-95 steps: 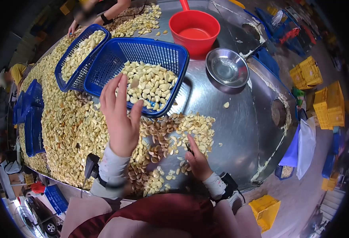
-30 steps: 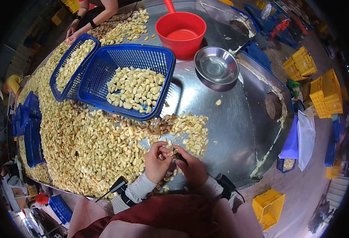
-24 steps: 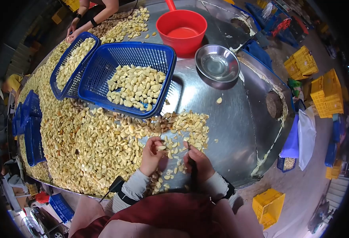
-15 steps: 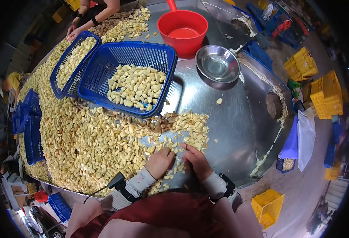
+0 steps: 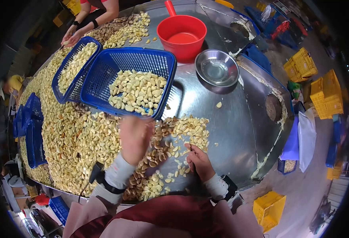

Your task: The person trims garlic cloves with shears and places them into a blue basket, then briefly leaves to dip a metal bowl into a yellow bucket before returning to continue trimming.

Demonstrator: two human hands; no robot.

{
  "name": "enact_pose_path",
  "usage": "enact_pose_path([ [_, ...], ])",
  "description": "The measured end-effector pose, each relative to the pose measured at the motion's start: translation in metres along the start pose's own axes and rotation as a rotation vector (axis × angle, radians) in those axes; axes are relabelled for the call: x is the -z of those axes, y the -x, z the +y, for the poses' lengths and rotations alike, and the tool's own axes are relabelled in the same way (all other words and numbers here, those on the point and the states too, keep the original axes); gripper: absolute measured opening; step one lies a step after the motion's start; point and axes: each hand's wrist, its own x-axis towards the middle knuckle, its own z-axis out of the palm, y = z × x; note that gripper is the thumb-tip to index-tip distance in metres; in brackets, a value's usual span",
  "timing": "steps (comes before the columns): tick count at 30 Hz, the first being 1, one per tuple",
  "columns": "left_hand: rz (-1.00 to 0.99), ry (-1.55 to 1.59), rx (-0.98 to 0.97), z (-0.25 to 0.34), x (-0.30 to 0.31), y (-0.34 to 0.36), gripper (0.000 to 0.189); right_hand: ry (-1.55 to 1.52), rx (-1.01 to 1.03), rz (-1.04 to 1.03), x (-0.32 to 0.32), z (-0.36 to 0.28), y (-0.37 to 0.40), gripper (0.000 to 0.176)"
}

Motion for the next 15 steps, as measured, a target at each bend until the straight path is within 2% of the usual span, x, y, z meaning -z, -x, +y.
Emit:
enact_pose_path([
  [2, -0.331, 0.076, -0.044, 0.024, -0.035, 0.039, 0.009, 0.064, 0.009, 0.015, 0.002, 0.003, 0.001, 0.043],
  [3, -0.42, 0.127, -0.001, 0.021, -0.051, 0.055, 0.008, 0.374, 0.155, 0.039, 0.0, 0.01, 0.003, 0.045],
  [4, -0.422, 0.132, -0.003, 0.014, -0.065, 0.066, 0.008, 0.685, 0.303, 0.064, -0.003, 0.014, 0.003, 0.047],
  [6, -0.524, 0.106, 0.124, 0.001, -0.079, 0.083, 0.01, 0.791, 0.314, 0.114, -0.012, 0.023, -0.003, 0.045],
  [8, -0.49, 0.108, 0.114, -0.003, -0.08, 0.084, 0.01, 1.071, 0.439, 0.17, -0.019, 0.035, -0.02, 0.035],
  [9, -0.48, 0.189, 0.258, -0.002, -0.072, 0.083, 0.008, 1.089, 0.312, 0.186, -0.026, 0.033, -0.026, 0.031],
  [10, -0.466, 0.269, 0.398, -0.002, -0.066, 0.081, 0.005, 1.086, 0.321, 0.181, -0.03, 0.035, -0.03, 0.031],
  [11, -0.499, 0.483, 0.573, -0.006, -0.06, 0.083, 0.004, 1.177, 0.29, 0.222, -0.032, 0.038, -0.035, 0.03],
  [12, -0.498, 0.478, 0.574, -0.01, -0.058, 0.09, 0.004, 1.269, 0.254, 0.262, -0.034, 0.041, -0.039, 0.03],
  [13, -0.427, 1.068, 0.991, -0.014, -0.057, 0.1, 0.006, 1.269, 0.254, 0.254, -0.031, 0.042, -0.039, 0.03],
  [14, -0.293, 1.666, 1.391, -0.017, -0.051, 0.108, 0.009, 1.27, 0.345, 0.241, -0.028, 0.041, -0.037, 0.028],
  [15, -0.246, 1.853, 1.44, -0.019, -0.046, 0.115, 0.017, 1.271, 0.437, 0.227, -0.028, 0.039, -0.036, 0.026],
])
